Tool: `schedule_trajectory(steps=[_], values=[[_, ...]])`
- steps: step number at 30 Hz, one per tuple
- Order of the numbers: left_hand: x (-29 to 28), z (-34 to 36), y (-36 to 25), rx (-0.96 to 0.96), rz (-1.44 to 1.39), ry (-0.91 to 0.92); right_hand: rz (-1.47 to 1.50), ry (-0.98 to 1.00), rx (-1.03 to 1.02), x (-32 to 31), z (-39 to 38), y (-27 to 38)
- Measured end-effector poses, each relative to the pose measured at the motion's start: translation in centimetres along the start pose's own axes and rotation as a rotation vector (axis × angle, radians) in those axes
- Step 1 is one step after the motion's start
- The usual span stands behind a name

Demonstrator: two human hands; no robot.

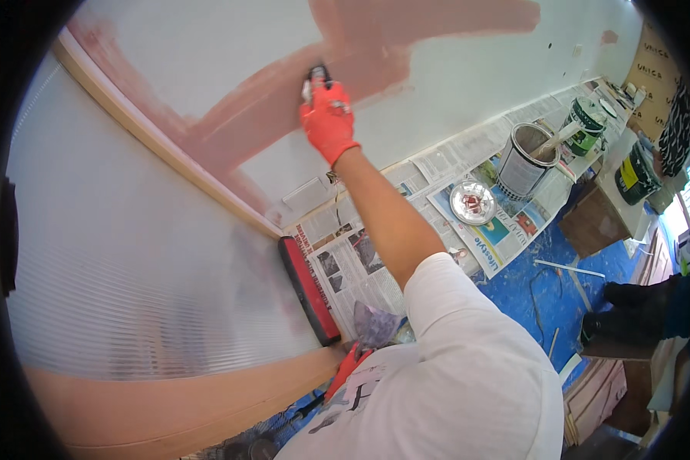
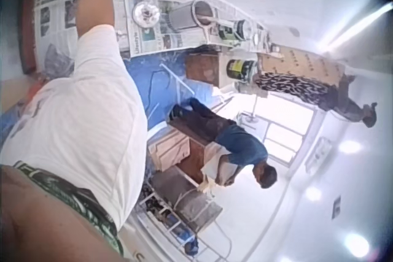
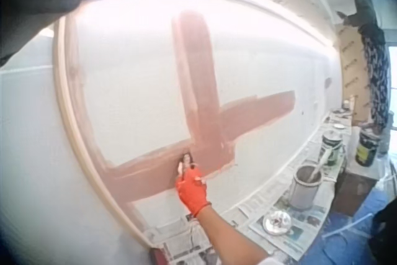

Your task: The person mixes joint compound on a hawk and then applies it to a wall surface using a putty knife, smoothing the compound over seams and joints.

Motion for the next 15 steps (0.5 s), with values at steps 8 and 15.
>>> schedule_trajectory(steps=[8, 15], values=[[-1.6, -1.2, -4.2, 0.008, -0.165, 0.058, 0.125, 0.124, -0.065, 7.8, -5.6, 9.4], [-5.1, -3.5, -9.4, -0.027, -0.295, 0.013, 0.150, 0.379, -0.037, 12.2, -10.0, 14.5]])
Point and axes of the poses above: each hand's wrist, its own z-axis towards the middle knuckle, its own x-axis out of the palm, y = z × x, the point moved 8 cm from there along z, towards the middle knuckle, and after that the axes turned 8 degrees about z, right-handed, at the moved point
